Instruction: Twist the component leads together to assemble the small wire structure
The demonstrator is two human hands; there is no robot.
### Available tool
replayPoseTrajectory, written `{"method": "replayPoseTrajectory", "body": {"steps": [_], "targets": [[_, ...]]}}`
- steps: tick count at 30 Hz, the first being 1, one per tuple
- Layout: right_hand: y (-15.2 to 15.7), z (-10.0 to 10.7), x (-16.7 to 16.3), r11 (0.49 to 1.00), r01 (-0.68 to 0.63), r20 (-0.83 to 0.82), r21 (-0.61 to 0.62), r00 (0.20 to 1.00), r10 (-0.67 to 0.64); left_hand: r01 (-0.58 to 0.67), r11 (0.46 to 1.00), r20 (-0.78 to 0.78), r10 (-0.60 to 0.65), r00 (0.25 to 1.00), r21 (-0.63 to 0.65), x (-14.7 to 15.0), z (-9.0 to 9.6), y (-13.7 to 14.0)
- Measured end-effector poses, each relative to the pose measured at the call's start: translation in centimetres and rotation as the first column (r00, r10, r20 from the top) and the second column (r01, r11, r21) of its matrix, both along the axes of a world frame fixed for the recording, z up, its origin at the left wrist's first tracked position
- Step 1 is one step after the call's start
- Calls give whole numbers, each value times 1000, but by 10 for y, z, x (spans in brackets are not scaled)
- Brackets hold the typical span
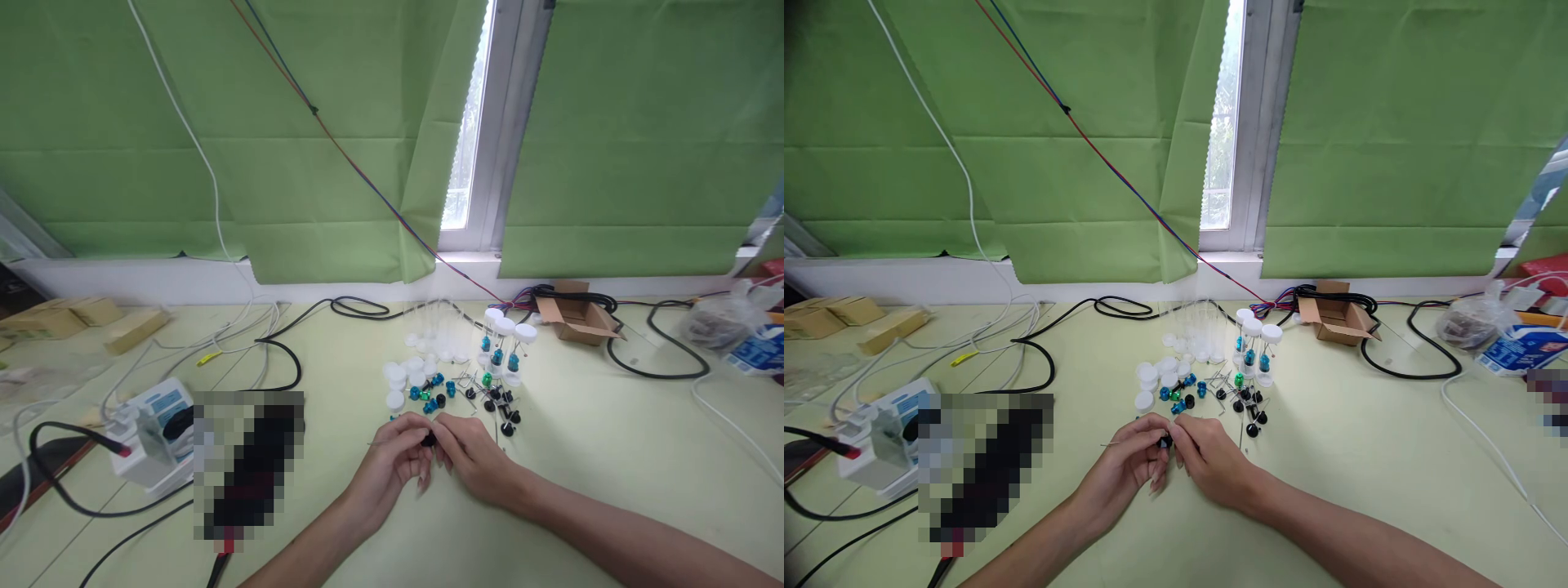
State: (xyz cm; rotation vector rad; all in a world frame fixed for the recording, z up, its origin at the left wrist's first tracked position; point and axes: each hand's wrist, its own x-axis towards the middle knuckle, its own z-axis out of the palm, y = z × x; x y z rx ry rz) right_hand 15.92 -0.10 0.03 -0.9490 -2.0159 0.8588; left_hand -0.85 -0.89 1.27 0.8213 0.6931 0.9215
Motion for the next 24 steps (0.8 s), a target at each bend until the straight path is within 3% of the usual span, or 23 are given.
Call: {"method": "replayPoseTrajectory", "body": {"steps": [24], "targets": [[0,0,1,1000,-5,5,-8,1000,5,2,1000,-6,-2,1000,15,1,2,-2]]}}
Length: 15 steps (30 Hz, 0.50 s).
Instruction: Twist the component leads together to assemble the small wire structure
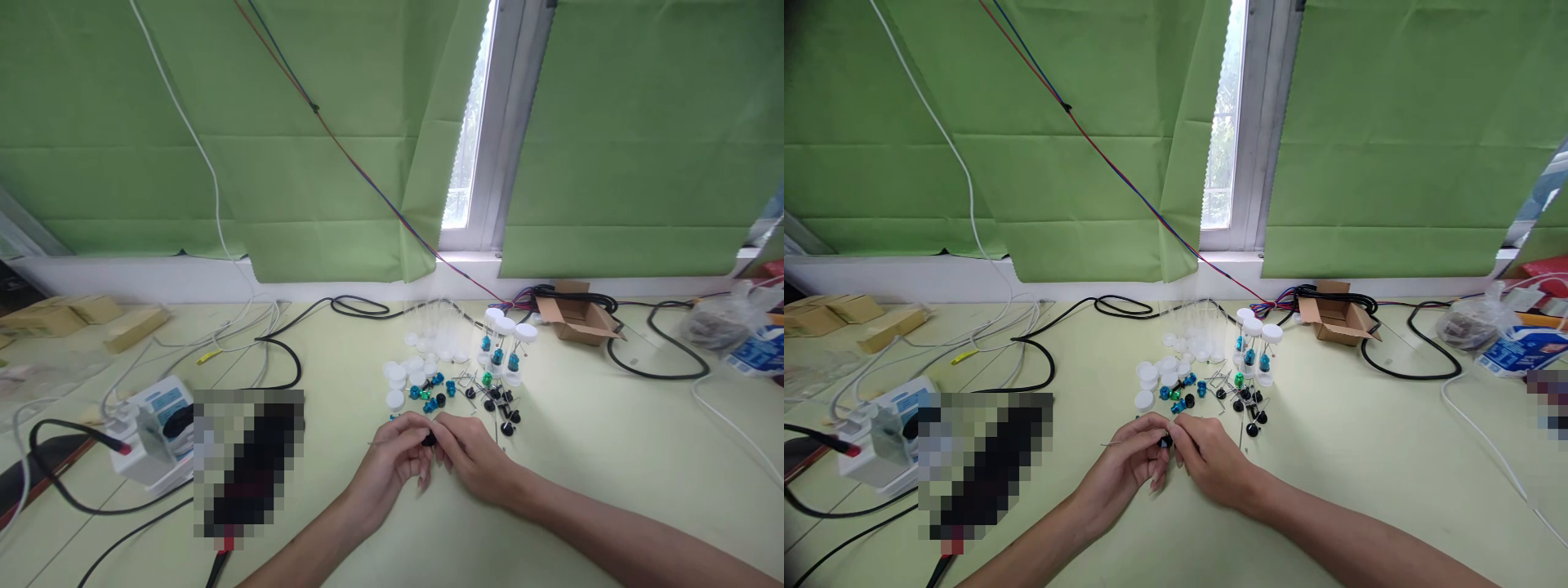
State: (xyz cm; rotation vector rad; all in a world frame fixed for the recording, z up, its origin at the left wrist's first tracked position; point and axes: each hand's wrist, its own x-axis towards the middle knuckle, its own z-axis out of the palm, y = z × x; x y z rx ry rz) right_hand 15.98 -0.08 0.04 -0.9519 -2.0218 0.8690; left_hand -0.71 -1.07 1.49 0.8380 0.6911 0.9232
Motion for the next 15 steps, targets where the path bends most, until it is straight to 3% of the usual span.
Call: {"method": "replayPoseTrajectory", "body": {"steps": [15], "targets": [[0,-1,1,1000,7,10,15,1000,-7,-19,1000,8,20,1000,-24,1,0,0]]}}
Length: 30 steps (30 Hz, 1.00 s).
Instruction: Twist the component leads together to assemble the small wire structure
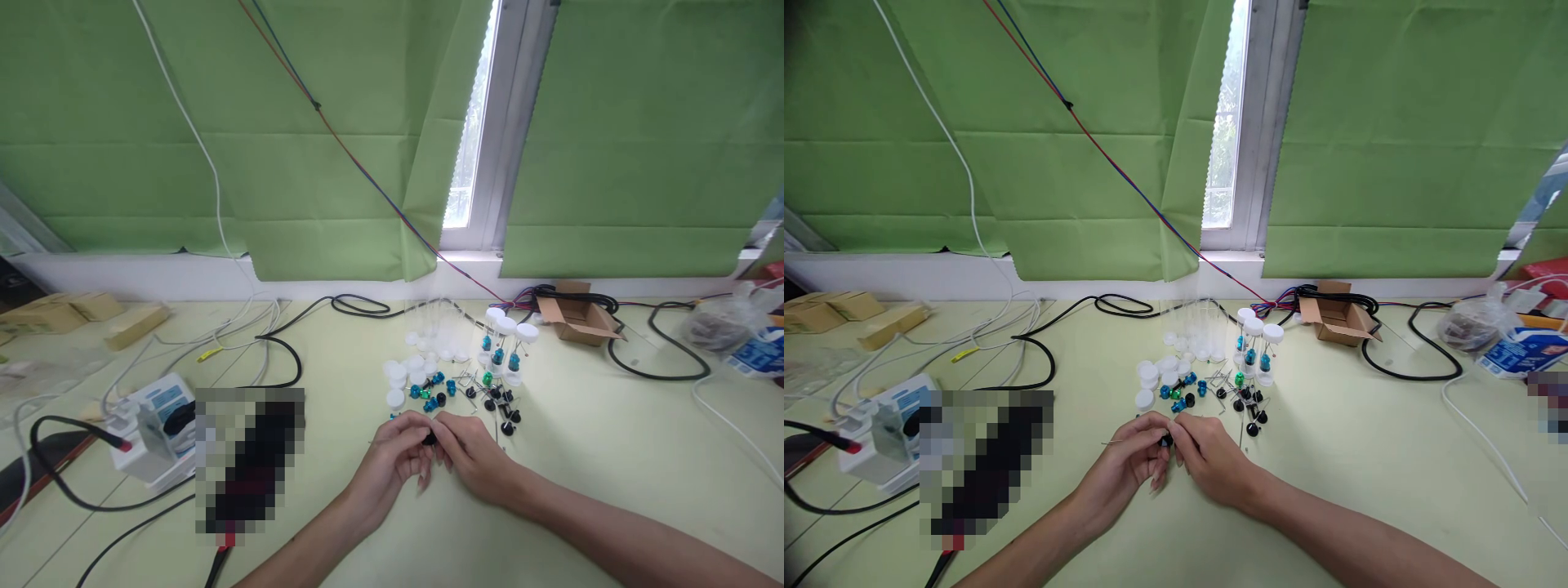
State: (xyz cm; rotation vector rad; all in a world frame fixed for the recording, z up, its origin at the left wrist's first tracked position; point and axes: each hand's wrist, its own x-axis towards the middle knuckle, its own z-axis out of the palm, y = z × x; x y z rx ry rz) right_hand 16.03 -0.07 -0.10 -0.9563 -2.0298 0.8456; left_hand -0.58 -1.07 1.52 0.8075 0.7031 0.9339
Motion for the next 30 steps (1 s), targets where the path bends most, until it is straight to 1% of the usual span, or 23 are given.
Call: {"method": "replayPoseTrajectory", "body": {"steps": [14,21,30], "targets": [[-2,5,-1,1000,-2,-8,-19,1000,1,5,1000,-11,-5,1000,14,-1,1,-1],[-1,4,0,1000,2,6,-4,1000,-2,12,1000,-22,-11,1000,17,-1,0,-1],[-1,2,1,1000,-8,20,-16,1000,8,13,999,-32,-12,999,31,0,1,-2]]}}
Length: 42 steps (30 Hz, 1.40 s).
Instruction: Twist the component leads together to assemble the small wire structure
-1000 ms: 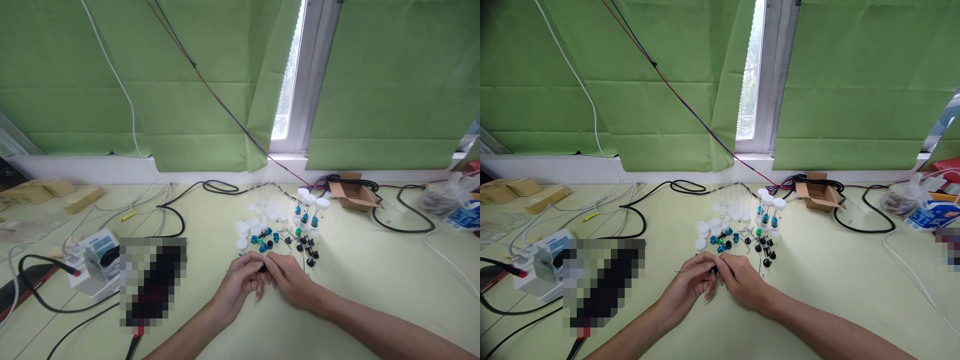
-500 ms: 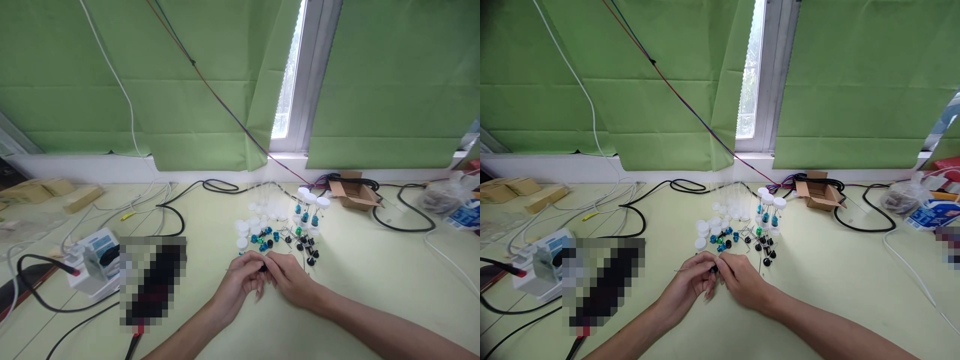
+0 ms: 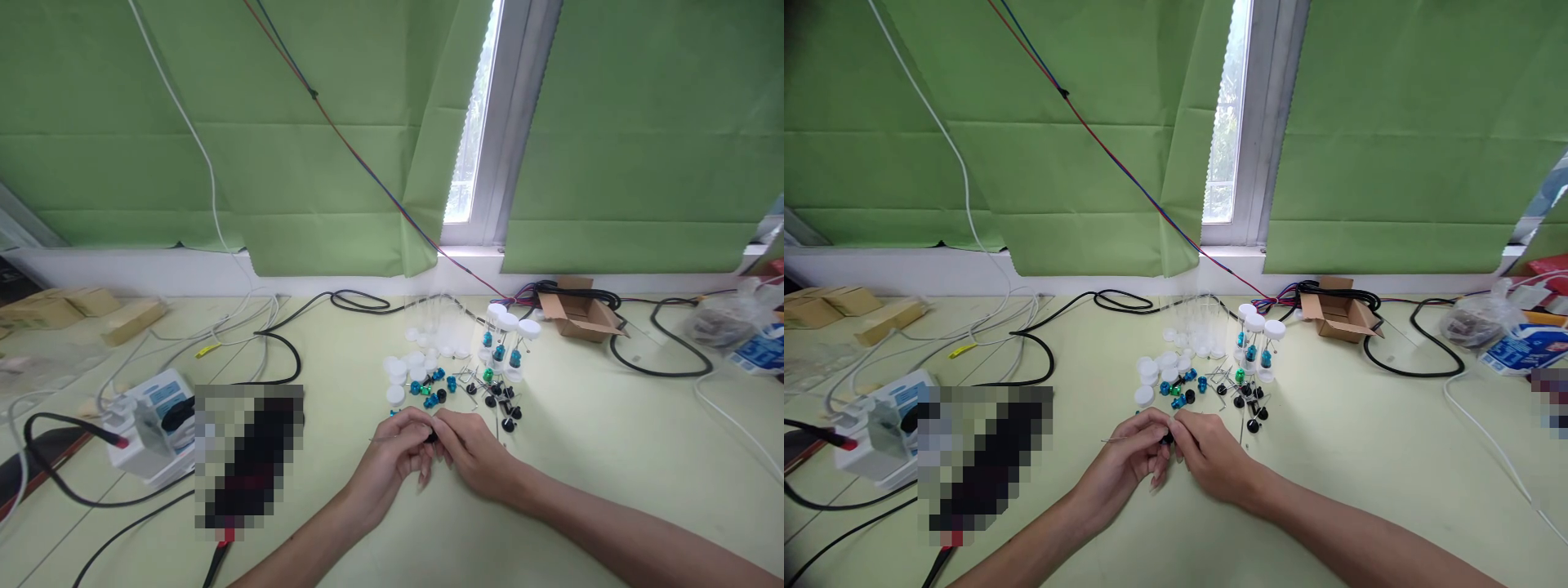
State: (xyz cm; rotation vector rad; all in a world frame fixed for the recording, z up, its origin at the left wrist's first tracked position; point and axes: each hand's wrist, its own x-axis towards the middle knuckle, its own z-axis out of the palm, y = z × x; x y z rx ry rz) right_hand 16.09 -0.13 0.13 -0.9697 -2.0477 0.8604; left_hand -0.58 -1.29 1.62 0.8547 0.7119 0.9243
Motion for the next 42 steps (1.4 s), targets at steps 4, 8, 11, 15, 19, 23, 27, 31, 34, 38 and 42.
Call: {"method": "replayPoseTrajectory", "body": {"steps": [4,8,11,15,19,23,27,31,34,38,42], "targets": [[0,0,0,1000,-4,-3,-12,1000,4,4,1000,-3,-4,1000,10,0,0,-1],[-1,1,0,1000,-6,-18,-23,1000,6,3,1000,-5,-3,1000,18,0,0,-1],[-1,0,0,1000,-4,-22,-22,1000,3,3,1000,-3,-2,1000,17,0,0,-1],[0,0,0,1000,-2,-22,-8,1000,1,-7,1000,2,7,1000,12,0,1,-1],[0,0,-1,1000,-8,-38,-2,999,7,-23,1000,7,23,1000,5,0,2,0],[0,-1,-1,1000,-5,-40,-4,999,5,-37,999,4,37,999,4,0,2,0],[0,-1,-1,1000,0,-42,-6,999,0,-44,999,7,44,999,4,0,2,0],[-1,-1,0,1000,3,-54,-1,999,-3,-58,998,16,58,998,1,0,2,0],[-1,-1,0,1000,9,-58,-4,998,-9,-77,997,17,77,997,-5,-1,3,1],[-2,-3,1,1000,16,-59,-16,998,-17,-88,996,17,88,996,3,-1,3,0],[-2,-4,1,1000,4,-64,-29,998,-6,-86,996,17,86,996,-2,-2,3,0]]}}
